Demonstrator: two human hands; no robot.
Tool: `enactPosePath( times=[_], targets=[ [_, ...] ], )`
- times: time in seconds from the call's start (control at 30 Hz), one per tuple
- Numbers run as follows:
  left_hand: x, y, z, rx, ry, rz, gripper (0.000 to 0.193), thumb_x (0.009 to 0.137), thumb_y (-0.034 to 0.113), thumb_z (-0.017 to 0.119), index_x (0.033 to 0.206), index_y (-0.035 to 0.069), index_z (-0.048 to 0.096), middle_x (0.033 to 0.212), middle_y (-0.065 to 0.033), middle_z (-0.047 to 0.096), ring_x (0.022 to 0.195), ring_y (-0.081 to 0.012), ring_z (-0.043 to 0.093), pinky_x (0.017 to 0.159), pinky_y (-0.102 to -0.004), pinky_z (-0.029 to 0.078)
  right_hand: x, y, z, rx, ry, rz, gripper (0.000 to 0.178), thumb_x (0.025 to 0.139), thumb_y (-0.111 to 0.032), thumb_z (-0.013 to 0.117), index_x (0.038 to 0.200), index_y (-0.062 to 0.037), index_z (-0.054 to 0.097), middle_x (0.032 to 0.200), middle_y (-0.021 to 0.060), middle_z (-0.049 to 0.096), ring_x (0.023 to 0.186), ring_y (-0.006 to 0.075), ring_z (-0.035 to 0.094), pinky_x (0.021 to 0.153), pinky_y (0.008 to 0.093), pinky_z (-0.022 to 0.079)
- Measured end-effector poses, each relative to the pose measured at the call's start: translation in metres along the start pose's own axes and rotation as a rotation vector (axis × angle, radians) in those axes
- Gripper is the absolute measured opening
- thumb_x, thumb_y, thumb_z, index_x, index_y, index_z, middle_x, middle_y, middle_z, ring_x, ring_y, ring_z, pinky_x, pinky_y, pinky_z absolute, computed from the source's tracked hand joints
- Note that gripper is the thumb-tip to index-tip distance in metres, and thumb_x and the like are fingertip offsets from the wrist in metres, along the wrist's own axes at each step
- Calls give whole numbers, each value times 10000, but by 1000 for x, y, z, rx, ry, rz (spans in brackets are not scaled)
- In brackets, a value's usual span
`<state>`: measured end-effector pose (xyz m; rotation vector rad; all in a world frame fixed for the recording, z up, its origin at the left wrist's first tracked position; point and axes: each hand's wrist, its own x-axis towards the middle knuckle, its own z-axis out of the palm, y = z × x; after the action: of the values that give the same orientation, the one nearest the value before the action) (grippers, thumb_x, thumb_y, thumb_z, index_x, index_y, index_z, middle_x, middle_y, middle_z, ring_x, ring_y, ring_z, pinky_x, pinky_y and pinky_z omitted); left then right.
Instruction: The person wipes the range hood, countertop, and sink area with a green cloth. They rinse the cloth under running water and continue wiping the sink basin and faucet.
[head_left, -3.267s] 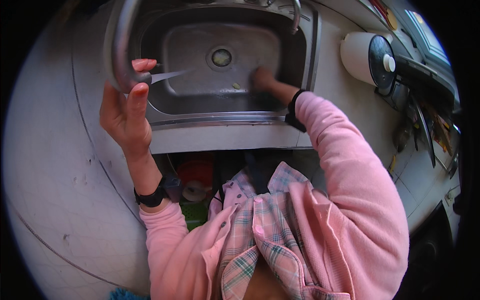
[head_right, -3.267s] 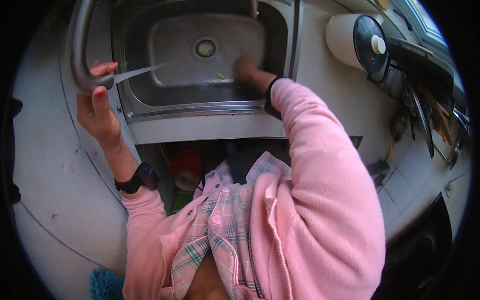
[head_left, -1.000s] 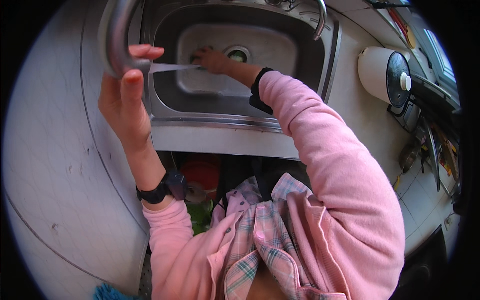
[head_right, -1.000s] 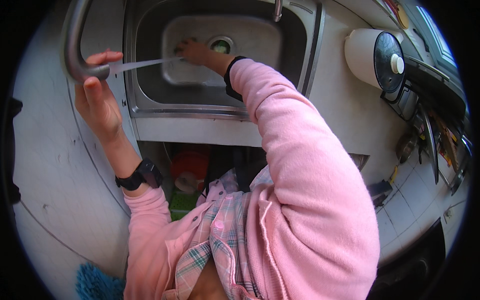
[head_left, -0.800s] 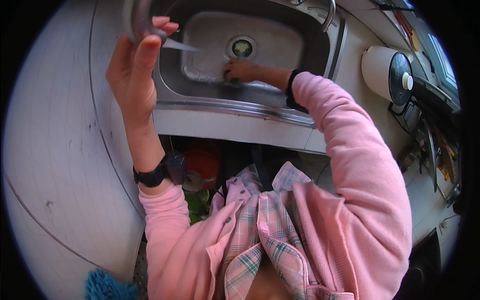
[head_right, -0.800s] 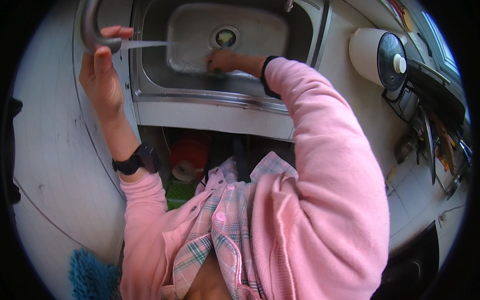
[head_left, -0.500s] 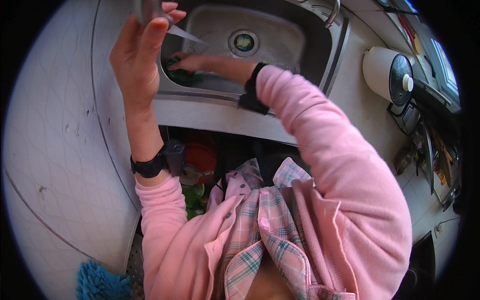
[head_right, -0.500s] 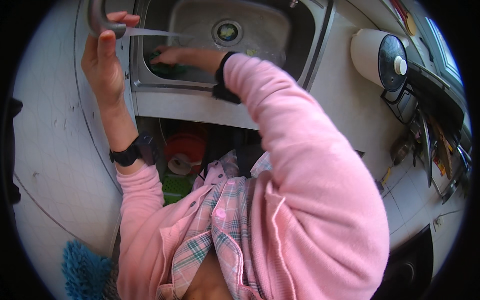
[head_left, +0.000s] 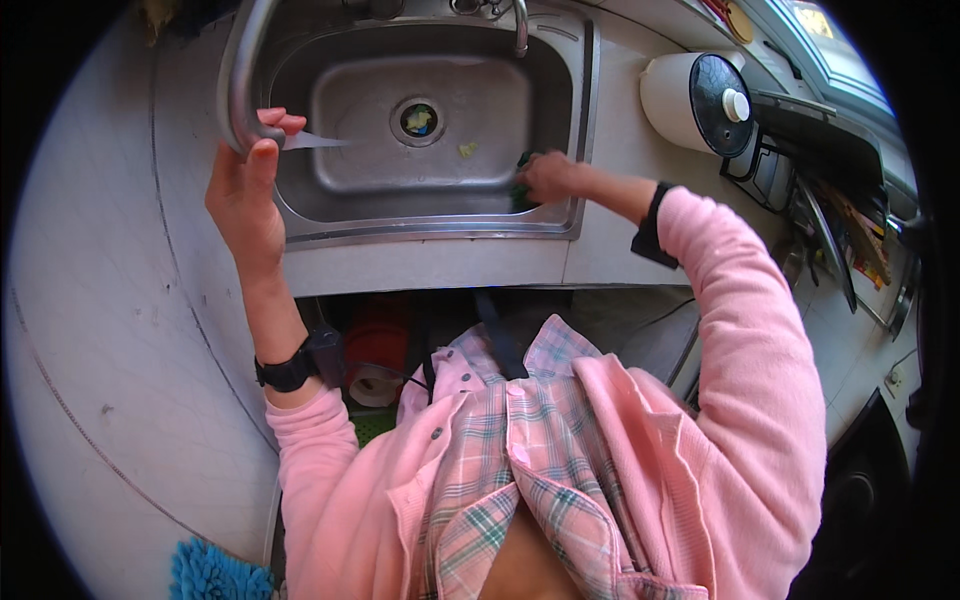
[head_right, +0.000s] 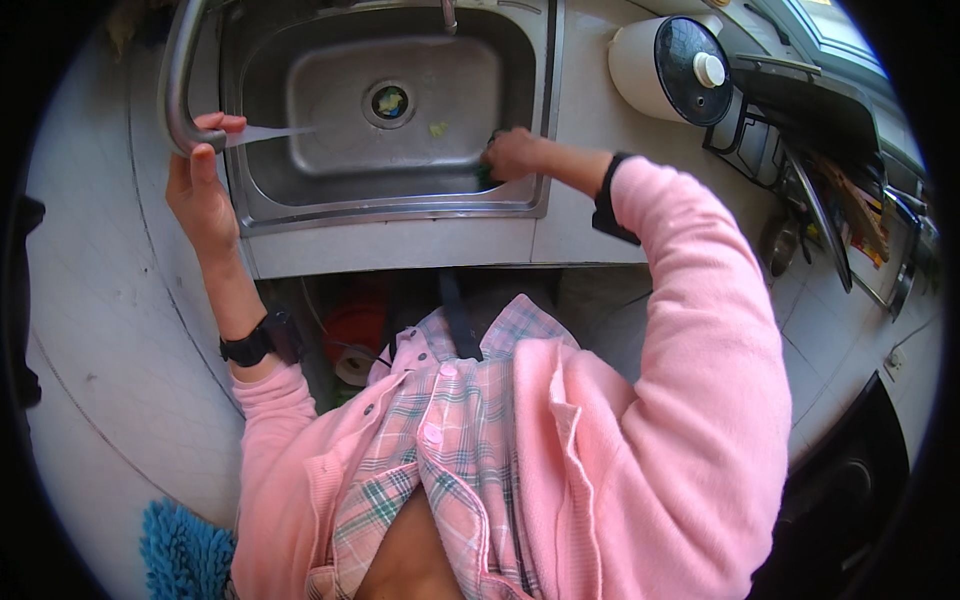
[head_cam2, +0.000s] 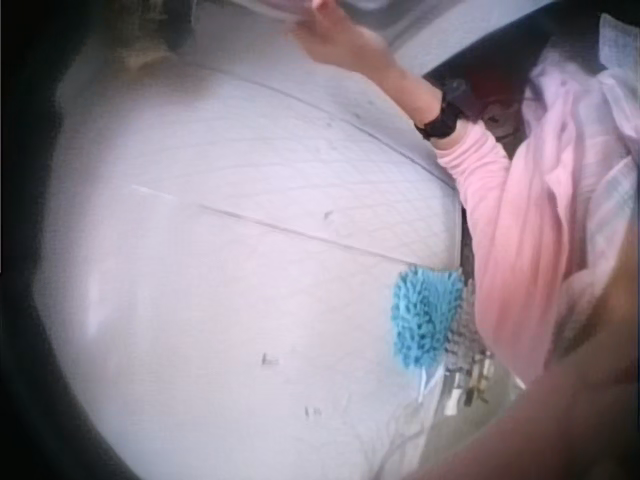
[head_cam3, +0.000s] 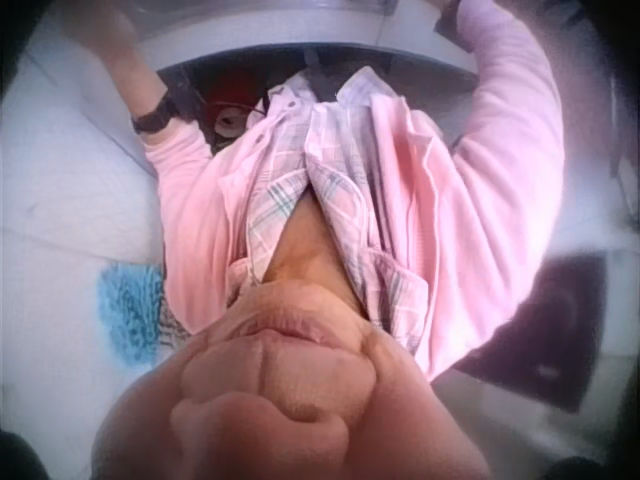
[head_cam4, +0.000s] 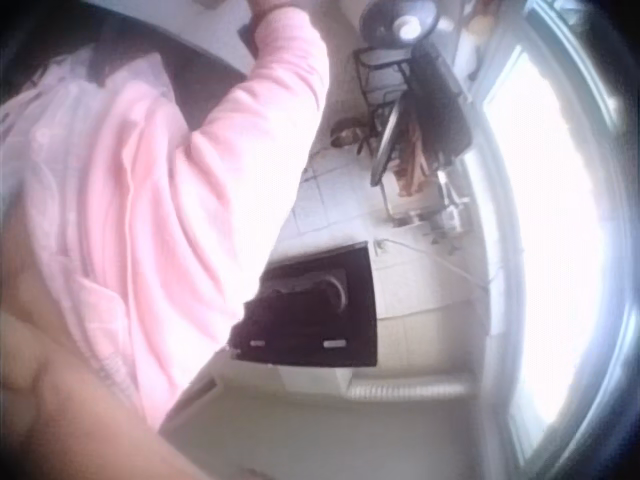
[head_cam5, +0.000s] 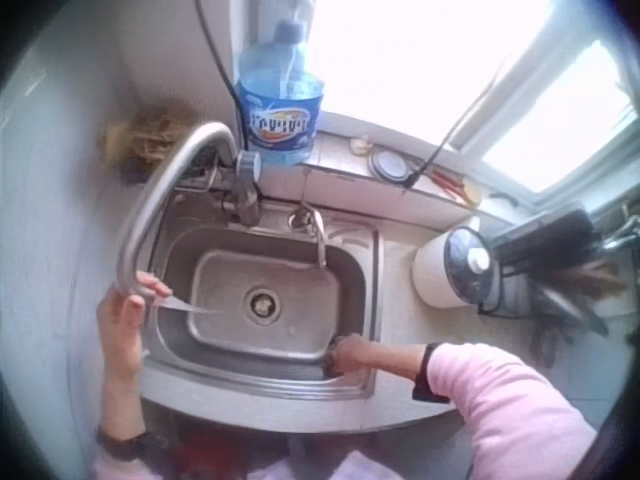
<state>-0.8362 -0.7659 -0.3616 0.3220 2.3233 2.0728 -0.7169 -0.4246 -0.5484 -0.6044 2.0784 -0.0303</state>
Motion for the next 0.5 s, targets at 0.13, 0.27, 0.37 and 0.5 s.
enactPosePath(
  times=[0.13, 0.27, 0.37, 0.5],
  targets=[
    [-6, 4, 7, -18, 14, -13, 379, 894, 380, 620, 1048, 34, 625, 928, -84, 676, 939, -161, 621, 928, -289, 449, 48, 50, -16, -485, 53, 122, 202, 788, -200, 578, 884, -113, 733, 988, 49, 683, 1038, 222, 577, 712, 411, 493],
    [-3, 0, 9, -16, 9, 44, 389, 894, 392, 617, 1033, 29, 628, 927, -79, 676, 920, -147, 617, 885, -270, 453, 90, 59, -2, -483, 177, 216, 174, 786, -177, 590, 863, -99, 725, 989, 95, 683, 958, 258, 623, 656, 407, 514],
    [-1, -4, 8, 47, 43, 77, 404, 888, 414, 619, 1019, 32, 629, 929, -73, 678, 892, -132, 605, 830, -245, 443, 117, 30, 22, -263, -2, 72, 196, 800, -160, 578, 910, -78, 718, 1031, 114, 679, 907, 291, 658, 724, 419, 537],
    [-4, -3, 8, 121, 57, 46, 457, 888, 463, 594, 1010, 23, 626, 948, -82, 671, 905, -149, 583, 858, -290, 411, 168, -1, 10, 33, 527, -1, 213, 762, -126, 568, 920, -77, 702, 952, 138, 672, 893, 328, 655, 751, 434, 530]
  ],
)
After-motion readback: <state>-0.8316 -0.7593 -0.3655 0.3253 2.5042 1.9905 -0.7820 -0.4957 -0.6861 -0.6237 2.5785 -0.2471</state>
